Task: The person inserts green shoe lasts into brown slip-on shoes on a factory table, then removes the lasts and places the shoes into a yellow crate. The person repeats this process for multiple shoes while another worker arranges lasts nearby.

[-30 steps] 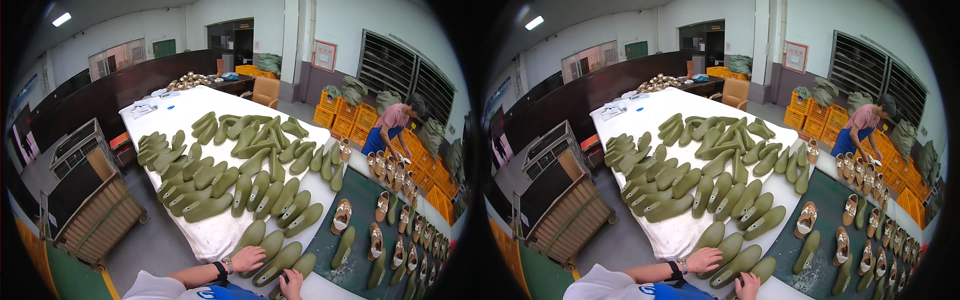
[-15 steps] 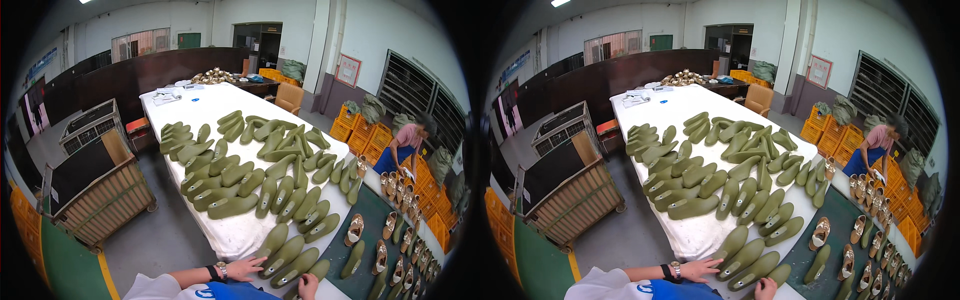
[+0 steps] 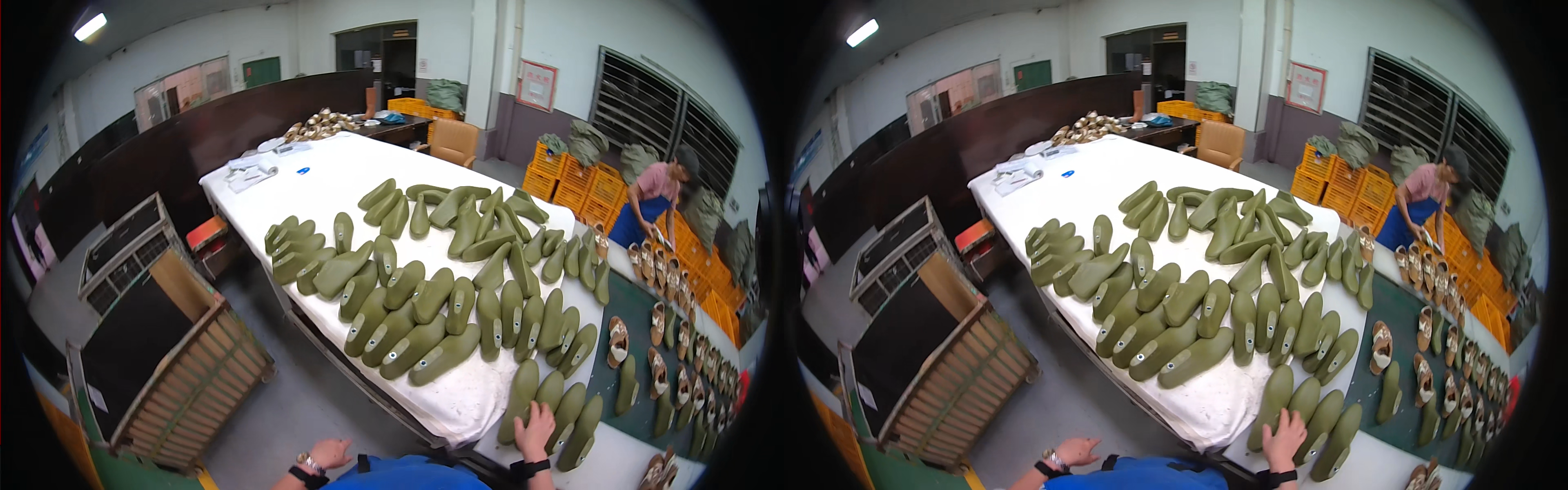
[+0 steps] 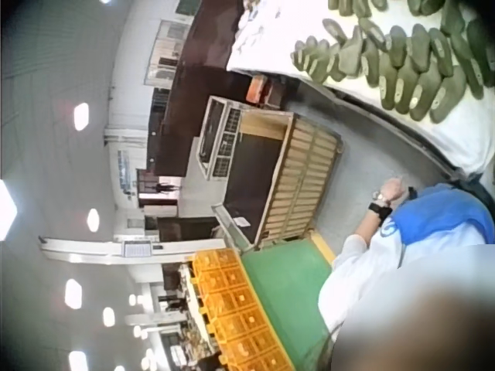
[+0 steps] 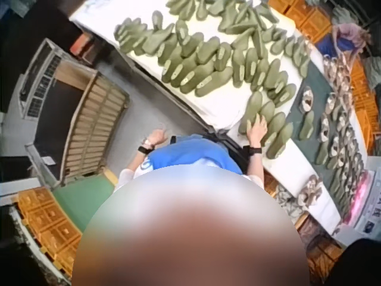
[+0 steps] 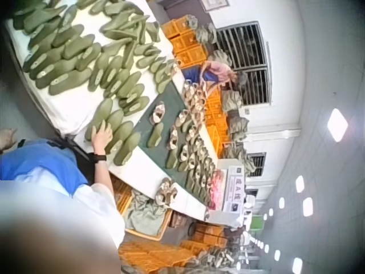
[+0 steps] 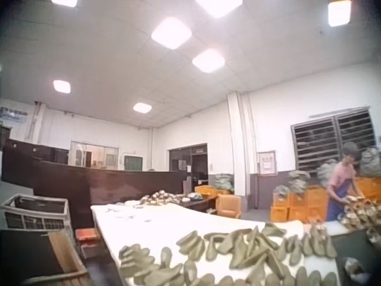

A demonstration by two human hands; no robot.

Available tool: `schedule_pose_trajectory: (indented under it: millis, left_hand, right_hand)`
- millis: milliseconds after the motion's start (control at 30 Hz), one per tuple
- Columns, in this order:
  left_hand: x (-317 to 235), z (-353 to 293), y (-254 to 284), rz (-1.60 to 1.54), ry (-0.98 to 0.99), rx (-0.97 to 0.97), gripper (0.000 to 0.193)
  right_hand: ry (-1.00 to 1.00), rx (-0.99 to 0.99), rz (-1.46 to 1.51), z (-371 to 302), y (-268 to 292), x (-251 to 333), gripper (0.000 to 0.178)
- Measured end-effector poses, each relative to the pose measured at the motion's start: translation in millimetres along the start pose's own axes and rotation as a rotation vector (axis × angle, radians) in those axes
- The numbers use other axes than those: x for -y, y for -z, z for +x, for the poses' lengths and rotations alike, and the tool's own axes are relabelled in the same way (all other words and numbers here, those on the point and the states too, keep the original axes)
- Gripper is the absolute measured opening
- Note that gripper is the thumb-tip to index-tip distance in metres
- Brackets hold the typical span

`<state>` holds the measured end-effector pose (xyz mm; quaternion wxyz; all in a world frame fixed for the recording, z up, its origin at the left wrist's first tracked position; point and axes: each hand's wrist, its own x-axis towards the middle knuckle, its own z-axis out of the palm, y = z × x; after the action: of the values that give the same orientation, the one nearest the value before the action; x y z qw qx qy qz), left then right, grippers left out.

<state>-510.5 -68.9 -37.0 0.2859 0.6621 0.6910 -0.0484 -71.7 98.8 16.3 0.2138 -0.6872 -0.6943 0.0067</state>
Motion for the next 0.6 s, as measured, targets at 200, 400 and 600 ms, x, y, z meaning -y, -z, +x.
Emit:
schedule_pose_trajectory:
  millis: [200, 400, 600]
  left_hand:
    - [23, -23, -27, -0.207, 0.082, 0.009, 0.041]
    - [20, 1, -23, -0.461, -0.151, -0.096, 0.034]
    - [6, 46, 51, -0.211, 0.033, 0.158, 0.035]
  right_hand:
    - [-0.122, 0.084, -0.102, 15, -15, 15, 0.059]
    - [-0.118, 0.001, -0.106, 21, -20, 23, 0.053]
    - [-0.129, -0.017, -0.094, 21, -17, 26, 0.05]
